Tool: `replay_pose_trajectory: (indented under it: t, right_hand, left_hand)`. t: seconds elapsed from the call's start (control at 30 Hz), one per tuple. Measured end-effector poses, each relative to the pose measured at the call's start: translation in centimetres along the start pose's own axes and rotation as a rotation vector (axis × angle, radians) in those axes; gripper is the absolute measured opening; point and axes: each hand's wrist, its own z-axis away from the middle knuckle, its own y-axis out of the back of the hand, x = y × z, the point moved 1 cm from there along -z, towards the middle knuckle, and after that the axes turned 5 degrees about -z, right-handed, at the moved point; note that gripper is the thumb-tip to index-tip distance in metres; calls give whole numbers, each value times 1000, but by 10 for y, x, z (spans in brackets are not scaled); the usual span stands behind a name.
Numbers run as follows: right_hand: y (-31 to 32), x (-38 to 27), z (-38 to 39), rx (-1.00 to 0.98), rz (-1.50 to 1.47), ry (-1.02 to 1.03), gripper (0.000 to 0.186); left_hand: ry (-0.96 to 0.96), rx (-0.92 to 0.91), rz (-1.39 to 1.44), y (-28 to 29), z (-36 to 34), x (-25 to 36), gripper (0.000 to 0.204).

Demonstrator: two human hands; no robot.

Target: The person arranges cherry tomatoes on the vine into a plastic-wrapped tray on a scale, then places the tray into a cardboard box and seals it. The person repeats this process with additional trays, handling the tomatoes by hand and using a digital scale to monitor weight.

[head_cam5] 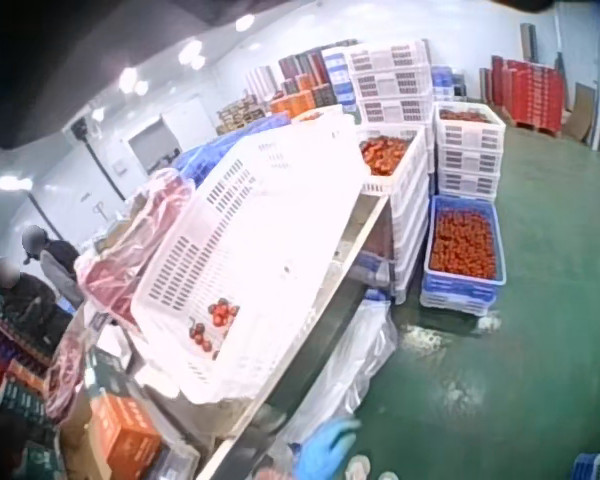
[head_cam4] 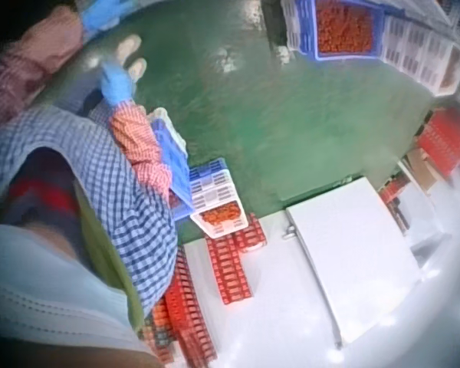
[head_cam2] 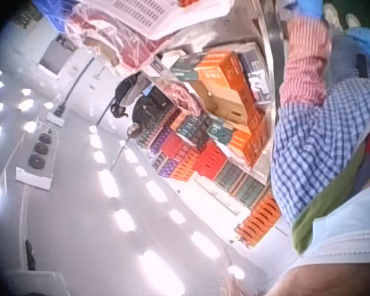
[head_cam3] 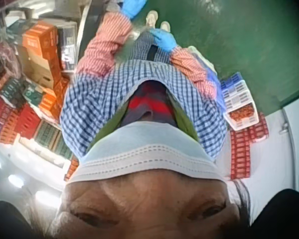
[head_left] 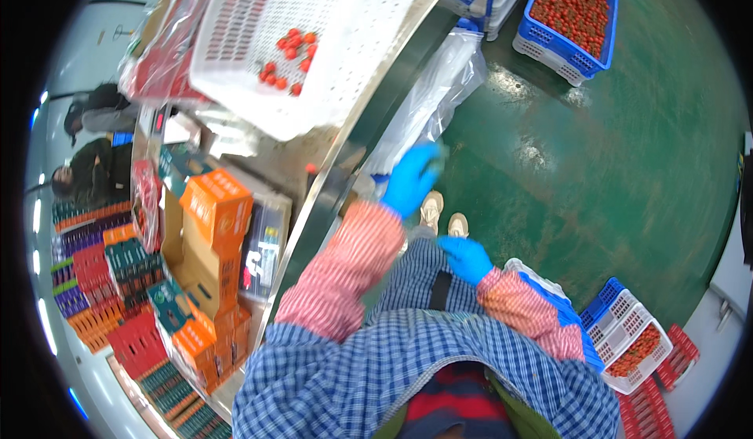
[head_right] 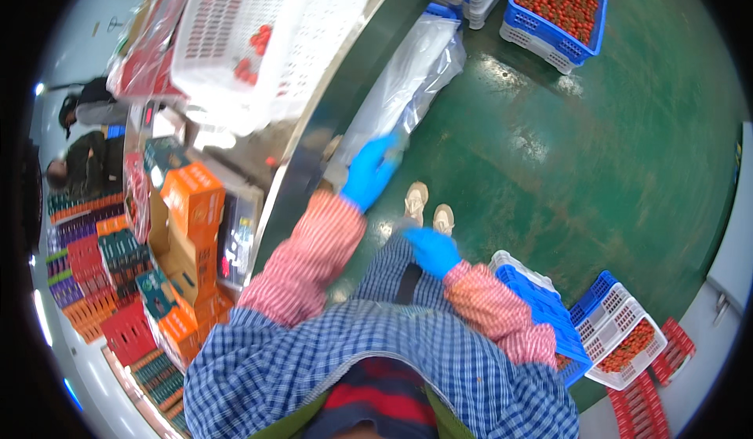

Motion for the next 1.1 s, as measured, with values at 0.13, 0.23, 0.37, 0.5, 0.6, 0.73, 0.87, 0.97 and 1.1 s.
replay_pose_trajectory:
  t: [0.13, 0.23, 0.37, 0.5, 0.6, 0.73, 0.87, 0.97, 1.1]
  right_hand:
    - [-17, 43, 34, 77, -107, -189, 30]
    - [-21, 78, 67, 133, -147, -377, 29]
    - [-27, 104, 78, 73, -145, -504, 32]
    - [-22, 113, 36, 86, -153, -396, 33]
    - [-1, 117, -20, 73, -35, -390, 35]
    - [35, 102, -129, 257, 17, 75, 40]
    - [26, 76, -273, 94, 351, 338, 45]
    - [5, 86, -356, -222, 566, 3, 39]
    - [-3, 118, -381, -237, 611, -114, 36]
  left_hand:
    - [284, 108, -450, -67, -146, -132, 45]
    - [436, -4, -591, -91, -181, -197, 42]
    - [432, -21, -600, -100, -173, -226, 37]
    - [429, -14, -582, -97, -161, -229, 33]
    - [438, -2, -547, -90, -154, -230, 30]
    - [427, 17, -498, -86, -141, -228, 26]
    - [380, 58, -394, -89, -116, -215, 22]
    - [307, 60, -259, -93, -71, -181, 20]
    - [261, -230, -101, -96, 35, -90, 18]
